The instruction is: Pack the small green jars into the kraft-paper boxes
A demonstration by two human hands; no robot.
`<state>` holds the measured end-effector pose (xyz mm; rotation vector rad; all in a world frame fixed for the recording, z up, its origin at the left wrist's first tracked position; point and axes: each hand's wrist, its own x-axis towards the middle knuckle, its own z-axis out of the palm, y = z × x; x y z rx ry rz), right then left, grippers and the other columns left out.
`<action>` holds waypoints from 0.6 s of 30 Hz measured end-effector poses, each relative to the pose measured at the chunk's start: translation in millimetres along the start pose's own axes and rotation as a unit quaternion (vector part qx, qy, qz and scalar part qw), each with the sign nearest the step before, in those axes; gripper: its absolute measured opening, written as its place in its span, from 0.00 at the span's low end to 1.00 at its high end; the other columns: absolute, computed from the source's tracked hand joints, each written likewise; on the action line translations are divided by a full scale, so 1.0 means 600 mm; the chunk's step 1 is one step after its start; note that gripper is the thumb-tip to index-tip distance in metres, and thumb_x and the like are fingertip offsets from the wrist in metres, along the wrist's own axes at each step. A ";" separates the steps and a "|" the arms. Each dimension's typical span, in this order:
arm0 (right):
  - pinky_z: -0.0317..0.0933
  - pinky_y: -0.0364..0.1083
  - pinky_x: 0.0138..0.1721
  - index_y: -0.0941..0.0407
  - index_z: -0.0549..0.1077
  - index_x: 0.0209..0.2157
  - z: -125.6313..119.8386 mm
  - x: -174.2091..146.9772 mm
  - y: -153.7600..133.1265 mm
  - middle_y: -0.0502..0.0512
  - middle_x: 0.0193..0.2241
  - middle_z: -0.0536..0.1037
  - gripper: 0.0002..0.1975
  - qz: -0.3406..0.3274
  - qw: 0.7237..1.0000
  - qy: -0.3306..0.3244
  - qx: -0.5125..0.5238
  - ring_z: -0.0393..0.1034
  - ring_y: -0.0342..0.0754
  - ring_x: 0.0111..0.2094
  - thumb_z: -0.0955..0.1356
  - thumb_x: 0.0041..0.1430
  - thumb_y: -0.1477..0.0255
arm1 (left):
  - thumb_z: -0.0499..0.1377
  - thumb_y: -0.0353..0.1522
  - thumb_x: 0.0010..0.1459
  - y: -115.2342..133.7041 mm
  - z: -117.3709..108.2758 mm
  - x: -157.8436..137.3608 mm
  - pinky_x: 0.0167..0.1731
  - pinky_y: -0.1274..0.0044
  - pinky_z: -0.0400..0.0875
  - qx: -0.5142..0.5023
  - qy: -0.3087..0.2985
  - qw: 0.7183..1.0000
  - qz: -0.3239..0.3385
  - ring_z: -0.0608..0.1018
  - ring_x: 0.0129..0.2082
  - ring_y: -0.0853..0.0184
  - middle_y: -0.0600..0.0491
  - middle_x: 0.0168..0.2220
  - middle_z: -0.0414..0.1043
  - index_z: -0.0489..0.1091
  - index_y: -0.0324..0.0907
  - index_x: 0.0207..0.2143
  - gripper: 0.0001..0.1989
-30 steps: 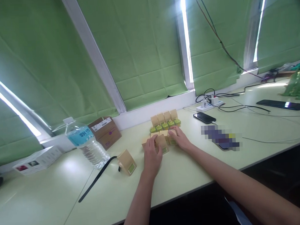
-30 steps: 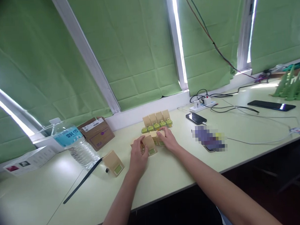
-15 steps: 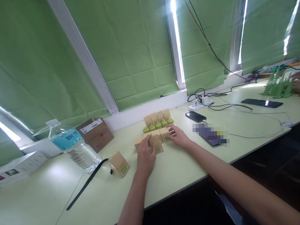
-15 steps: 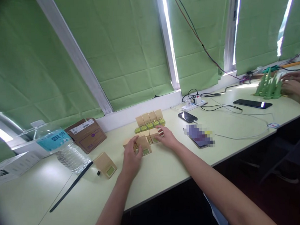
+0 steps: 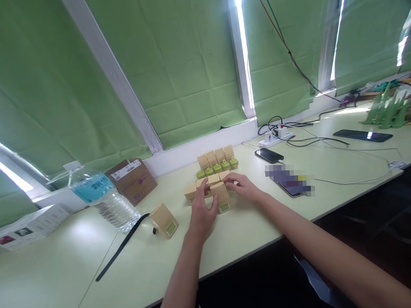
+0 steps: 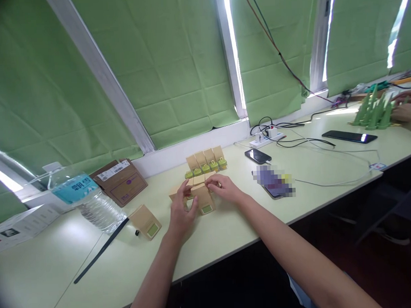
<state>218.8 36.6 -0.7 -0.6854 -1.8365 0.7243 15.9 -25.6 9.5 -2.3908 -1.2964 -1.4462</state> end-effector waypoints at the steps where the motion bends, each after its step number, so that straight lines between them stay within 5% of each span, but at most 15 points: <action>1: 0.64 0.45 0.35 0.56 0.77 0.40 0.000 0.000 0.001 0.57 0.41 0.77 0.12 0.004 1.000 -0.008 0.011 0.69 0.48 0.39 0.65 0.63 0.65 | 0.56 0.33 0.63 0.001 0.000 0.000 0.50 0.69 0.71 0.002 -0.011 1.000 -0.001 0.75 0.50 0.62 0.44 0.53 0.71 0.53 0.43 0.65 0.29; 7: 0.64 0.44 0.31 0.56 0.76 0.40 -0.001 -0.002 0.001 0.56 0.39 0.73 0.12 0.027 0.997 -0.046 0.057 0.67 0.47 0.35 0.64 0.62 0.66 | 0.55 0.34 0.65 0.015 -0.004 -0.002 0.56 0.64 0.66 0.018 -0.103 0.995 -0.009 0.71 0.58 0.59 0.46 0.59 0.67 0.56 0.49 0.64 0.26; 18: 0.58 0.41 0.26 0.57 0.71 0.32 -0.001 -0.003 -0.010 0.52 0.32 0.69 0.16 0.039 0.997 -0.035 0.061 0.61 0.42 0.28 0.63 0.64 0.59 | 0.61 0.35 0.59 0.005 0.003 -0.001 0.50 0.68 0.70 -0.010 -0.061 0.998 -0.017 0.73 0.50 0.62 0.48 0.51 0.68 0.59 0.47 0.59 0.26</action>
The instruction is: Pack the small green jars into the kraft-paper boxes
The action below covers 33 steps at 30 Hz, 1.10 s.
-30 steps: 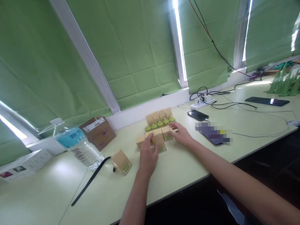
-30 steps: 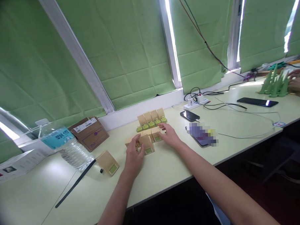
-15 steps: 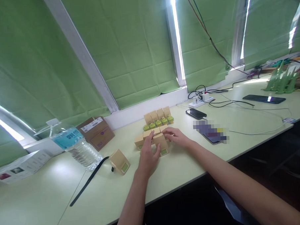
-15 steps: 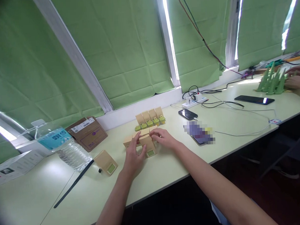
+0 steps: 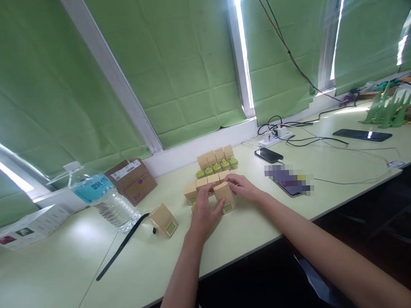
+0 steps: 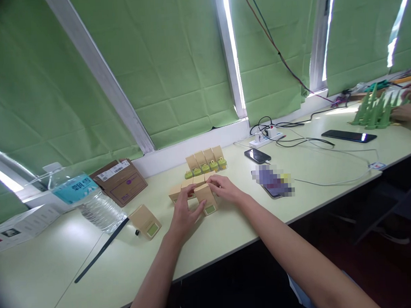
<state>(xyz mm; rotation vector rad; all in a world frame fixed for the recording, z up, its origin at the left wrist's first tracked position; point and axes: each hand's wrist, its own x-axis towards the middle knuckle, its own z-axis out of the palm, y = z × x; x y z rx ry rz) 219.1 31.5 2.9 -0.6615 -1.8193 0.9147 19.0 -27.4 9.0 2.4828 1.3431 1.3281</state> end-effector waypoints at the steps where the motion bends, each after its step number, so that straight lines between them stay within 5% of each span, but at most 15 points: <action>1: 0.58 0.41 0.26 0.57 0.70 0.32 0.001 0.000 0.000 0.51 0.30 0.68 0.16 0.006 1.000 -0.001 0.001 0.61 0.42 0.27 0.63 0.64 0.58 | 0.61 0.34 0.59 -0.001 0.000 0.000 0.50 0.68 0.70 -0.001 0.000 1.000 -0.001 0.73 0.50 0.62 0.48 0.51 0.68 0.59 0.47 0.59 0.26; 10: 0.55 0.41 0.25 0.56 0.69 0.32 0.001 -0.001 -0.011 0.46 0.23 0.66 0.16 0.031 0.999 0.002 0.009 0.59 0.41 0.23 0.63 0.64 0.57 | 0.62 0.37 0.59 -0.007 -0.005 0.002 0.49 0.68 0.69 -0.009 -0.011 1.000 -0.009 0.74 0.50 0.61 0.46 0.50 0.70 0.59 0.46 0.59 0.27; 16: 0.57 0.42 0.27 0.56 0.71 0.34 -0.001 0.001 -0.003 0.47 0.25 0.69 0.17 0.036 0.999 -0.012 -0.011 0.62 0.41 0.23 0.60 0.67 0.58 | 0.48 0.41 0.67 -0.005 -0.061 0.029 0.49 0.67 0.69 -0.024 -0.008 0.995 -0.093 0.77 0.47 0.60 0.47 0.46 0.75 0.70 0.44 0.48 0.16; 21: 0.60 0.42 0.29 0.56 0.69 0.32 -0.009 0.001 -0.004 0.47 0.24 0.68 0.23 0.024 1.000 -0.014 -0.002 0.64 0.42 0.24 0.59 0.67 0.52 | 0.54 0.42 0.62 -0.020 -0.110 0.012 0.47 0.65 0.70 0.062 -0.049 0.987 -0.142 0.77 0.44 0.59 0.48 0.44 0.75 0.71 0.44 0.46 0.15; 25: 0.60 0.41 0.26 0.55 0.72 0.38 -0.010 0.000 -0.009 0.52 0.32 0.73 0.24 0.035 0.998 -0.041 0.018 0.69 0.45 0.31 0.59 0.65 0.49 | 0.57 0.42 0.60 -0.030 -0.120 -0.023 0.49 0.65 0.70 0.086 -0.157 0.974 -0.140 0.76 0.47 0.58 0.48 0.49 0.72 0.69 0.46 0.51 0.18; 33: 0.69 0.46 0.40 0.53 0.73 0.51 -0.003 0.000 -0.012 0.57 0.44 0.78 0.28 0.028 0.994 -0.100 0.014 0.72 0.52 0.46 0.74 0.52 0.55 | 0.59 0.41 0.58 -0.033 -0.110 -0.016 0.43 0.67 0.72 0.029 -0.159 0.974 -0.159 0.78 0.43 0.58 0.49 0.48 0.75 0.70 0.47 0.50 0.18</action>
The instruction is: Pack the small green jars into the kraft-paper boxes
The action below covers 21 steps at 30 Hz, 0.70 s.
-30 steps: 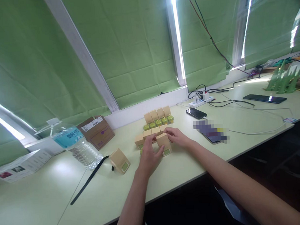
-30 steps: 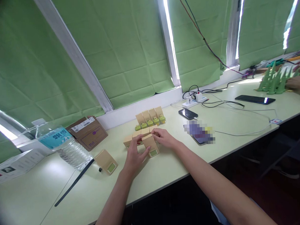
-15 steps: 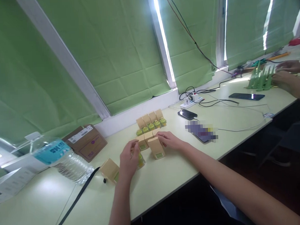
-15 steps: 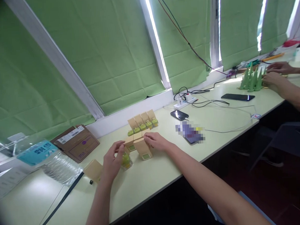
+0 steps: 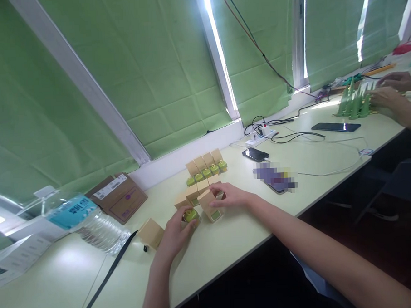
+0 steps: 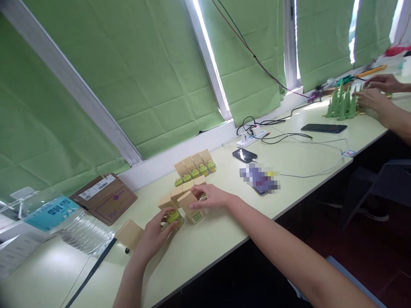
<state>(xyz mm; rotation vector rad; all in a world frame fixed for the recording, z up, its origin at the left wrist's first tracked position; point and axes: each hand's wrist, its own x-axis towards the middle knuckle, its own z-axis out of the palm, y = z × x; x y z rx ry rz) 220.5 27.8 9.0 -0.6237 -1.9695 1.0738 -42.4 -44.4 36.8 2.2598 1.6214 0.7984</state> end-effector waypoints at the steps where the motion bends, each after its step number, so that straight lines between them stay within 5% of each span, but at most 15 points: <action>1: 0.69 0.47 0.40 0.53 0.73 0.51 0.001 0.000 -0.001 0.57 0.45 0.78 0.29 0.000 1.000 -0.010 0.006 0.73 0.52 0.46 0.75 0.51 0.55 | 0.61 0.42 0.57 0.002 -0.003 0.009 0.41 0.68 0.72 -0.017 0.023 1.000 -0.005 0.78 0.41 0.59 0.49 0.47 0.76 0.70 0.47 0.49 0.18; 5: 0.71 0.47 0.39 0.55 0.75 0.48 0.006 0.001 -0.002 0.58 0.43 0.79 0.27 0.005 1.000 -0.019 0.021 0.74 0.52 0.44 0.76 0.48 0.57 | 0.64 0.47 0.53 0.022 -0.008 0.059 0.35 0.72 0.73 -0.138 0.163 0.976 -0.049 0.78 0.36 0.63 0.49 0.42 0.74 0.69 0.45 0.48 0.24; 7: 0.71 0.46 0.39 0.55 0.76 0.47 0.008 0.002 -0.001 0.58 0.42 0.80 0.27 0.008 0.999 -0.016 0.030 0.74 0.53 0.45 0.77 0.47 0.58 | 0.65 0.48 0.51 0.037 0.001 0.085 0.35 0.74 0.73 -0.226 0.187 0.955 -0.046 0.78 0.34 0.65 0.50 0.40 0.73 0.68 0.43 0.49 0.27; 14: 0.70 0.48 0.39 0.56 0.77 0.46 0.007 0.003 0.000 0.59 0.42 0.80 0.29 0.015 0.999 0.000 0.049 0.75 0.54 0.45 0.79 0.42 0.59 | 0.66 0.47 0.50 0.055 0.061 0.099 0.33 0.76 0.74 -0.453 0.114 0.883 -0.046 0.79 0.36 0.67 0.52 0.41 0.74 0.65 0.44 0.48 0.27; 21: 0.67 0.51 0.44 0.57 0.76 0.45 0.007 0.000 0.000 0.58 0.40 0.80 0.27 0.002 1.000 0.008 0.029 0.75 0.52 0.41 0.78 0.43 0.60 | 0.66 0.46 0.50 0.035 0.057 0.081 0.34 0.77 0.73 -0.533 0.076 0.839 -0.078 0.77 0.30 0.71 0.54 0.36 0.75 0.65 0.44 0.46 0.26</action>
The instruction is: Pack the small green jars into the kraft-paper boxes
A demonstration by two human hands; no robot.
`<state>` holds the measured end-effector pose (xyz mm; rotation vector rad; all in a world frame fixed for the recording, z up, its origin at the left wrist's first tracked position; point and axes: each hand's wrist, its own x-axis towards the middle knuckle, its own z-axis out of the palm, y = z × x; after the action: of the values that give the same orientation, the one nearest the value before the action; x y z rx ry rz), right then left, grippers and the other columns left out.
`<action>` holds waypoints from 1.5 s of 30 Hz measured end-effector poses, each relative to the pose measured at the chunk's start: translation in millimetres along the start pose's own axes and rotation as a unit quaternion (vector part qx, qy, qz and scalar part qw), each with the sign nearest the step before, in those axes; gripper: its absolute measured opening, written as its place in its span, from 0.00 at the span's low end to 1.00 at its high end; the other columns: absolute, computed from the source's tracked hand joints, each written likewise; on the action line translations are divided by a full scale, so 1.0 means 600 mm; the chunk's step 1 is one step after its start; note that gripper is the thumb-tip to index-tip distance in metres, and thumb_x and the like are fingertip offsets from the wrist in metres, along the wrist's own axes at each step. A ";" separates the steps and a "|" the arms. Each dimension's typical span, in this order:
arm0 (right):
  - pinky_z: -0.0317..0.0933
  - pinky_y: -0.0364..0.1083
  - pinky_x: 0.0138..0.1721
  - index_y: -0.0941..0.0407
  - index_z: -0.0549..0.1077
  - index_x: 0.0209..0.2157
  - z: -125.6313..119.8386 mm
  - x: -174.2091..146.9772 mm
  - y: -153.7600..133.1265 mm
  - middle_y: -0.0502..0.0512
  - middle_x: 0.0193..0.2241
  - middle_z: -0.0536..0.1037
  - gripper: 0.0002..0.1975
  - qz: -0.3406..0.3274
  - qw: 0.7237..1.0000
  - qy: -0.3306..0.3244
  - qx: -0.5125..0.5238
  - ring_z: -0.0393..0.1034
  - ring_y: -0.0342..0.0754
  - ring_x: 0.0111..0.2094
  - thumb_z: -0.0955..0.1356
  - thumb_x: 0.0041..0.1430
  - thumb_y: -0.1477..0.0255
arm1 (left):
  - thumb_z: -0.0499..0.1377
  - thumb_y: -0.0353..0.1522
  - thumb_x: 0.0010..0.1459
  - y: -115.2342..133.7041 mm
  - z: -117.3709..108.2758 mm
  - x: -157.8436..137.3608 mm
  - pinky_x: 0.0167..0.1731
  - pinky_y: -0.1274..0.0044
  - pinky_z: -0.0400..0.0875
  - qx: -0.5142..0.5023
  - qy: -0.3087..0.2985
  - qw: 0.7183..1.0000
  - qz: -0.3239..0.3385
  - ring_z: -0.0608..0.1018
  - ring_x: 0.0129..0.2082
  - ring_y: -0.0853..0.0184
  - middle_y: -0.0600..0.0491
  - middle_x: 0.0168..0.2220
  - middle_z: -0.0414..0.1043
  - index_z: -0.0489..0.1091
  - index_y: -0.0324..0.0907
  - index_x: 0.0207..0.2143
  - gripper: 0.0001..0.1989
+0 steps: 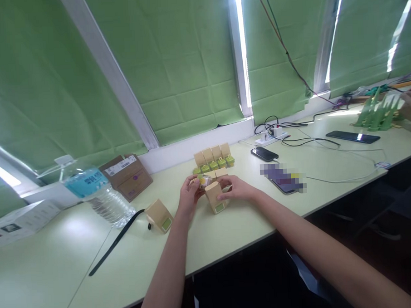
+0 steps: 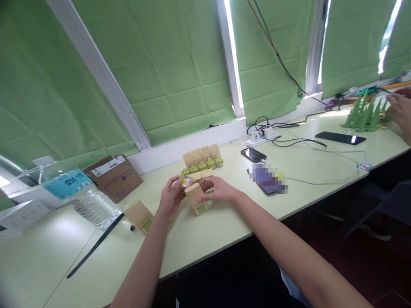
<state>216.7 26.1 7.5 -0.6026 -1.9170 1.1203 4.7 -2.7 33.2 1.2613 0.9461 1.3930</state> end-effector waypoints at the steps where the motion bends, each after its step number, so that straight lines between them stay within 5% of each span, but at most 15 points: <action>1: 0.67 0.51 0.45 0.57 0.76 0.45 0.000 0.000 0.000 0.58 0.40 0.80 0.27 0.001 1.000 0.001 -0.001 0.74 0.52 0.41 0.78 0.44 0.60 | 0.67 0.45 0.50 0.002 -0.002 0.000 0.33 0.77 0.73 -0.007 -0.002 1.000 -0.002 0.77 0.30 0.71 0.54 0.36 0.75 0.65 0.44 0.46 0.25; 7: 0.67 0.50 0.44 0.58 0.75 0.43 0.002 -0.002 -0.002 0.59 0.41 0.80 0.26 0.012 1.000 0.002 -0.004 0.74 0.52 0.42 0.78 0.44 0.61 | 0.65 0.44 0.52 0.006 -0.010 0.001 0.29 0.78 0.71 -0.040 0.015 0.999 0.019 0.75 0.27 0.72 0.55 0.35 0.73 0.64 0.44 0.44 0.23; 12: 0.67 0.50 0.44 0.58 0.75 0.44 0.002 0.000 -0.003 0.59 0.40 0.81 0.27 0.012 1.000 0.002 -0.004 0.75 0.52 0.42 0.78 0.44 0.60 | 0.66 0.45 0.51 0.005 -0.009 0.001 0.26 0.80 0.67 0.051 -0.008 0.998 0.025 0.72 0.23 0.74 0.56 0.34 0.72 0.65 0.43 0.47 0.25; 19: 0.67 0.49 0.42 0.58 0.76 0.44 0.000 0.001 0.000 0.57 0.38 0.80 0.28 0.013 1.000 0.007 -0.006 0.75 0.52 0.41 0.79 0.41 0.60 | 0.68 0.43 0.50 0.008 -0.001 -0.005 0.33 0.79 0.69 0.136 -0.020 0.988 0.067 0.76 0.36 0.67 0.51 0.39 0.74 0.69 0.42 0.45 0.24; 28: 0.67 0.50 0.42 0.56 0.72 0.41 0.000 0.001 0.001 0.56 0.37 0.79 0.27 0.018 1.000 0.007 -0.005 0.74 0.52 0.39 0.79 0.41 0.59 | 0.65 0.43 0.54 0.004 -0.009 -0.001 0.36 0.77 0.69 0.142 -0.062 0.988 0.026 0.74 0.36 0.66 0.51 0.36 0.74 0.72 0.41 0.46 0.21; 35: 0.67 0.49 0.42 0.56 0.72 0.43 0.002 -0.003 -0.010 0.55 0.38 0.79 0.26 0.024 1.000 0.007 -0.007 0.74 0.51 0.40 0.78 0.45 0.59 | 0.66 0.38 0.53 0.003 -0.010 -0.004 0.42 0.75 0.67 0.155 -0.128 0.980 -0.006 0.74 0.42 0.63 0.49 0.45 0.76 0.75 0.42 0.45 0.18; 45: 0.67 0.49 0.42 0.55 0.72 0.41 0.003 -0.004 -0.008 0.56 0.39 0.79 0.23 0.021 1.000 0.009 -0.015 0.74 0.51 0.41 0.77 0.46 0.59 | 0.64 0.44 0.54 0.000 -0.010 -0.003 0.37 0.76 0.65 0.190 -0.113 0.975 -0.022 0.72 0.35 0.66 0.50 0.36 0.76 0.79 0.39 0.36 0.17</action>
<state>216.6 21.5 10.3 -0.6705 -1.9160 1.1113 -1.0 -4.3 31.9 1.6331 1.1067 1.0345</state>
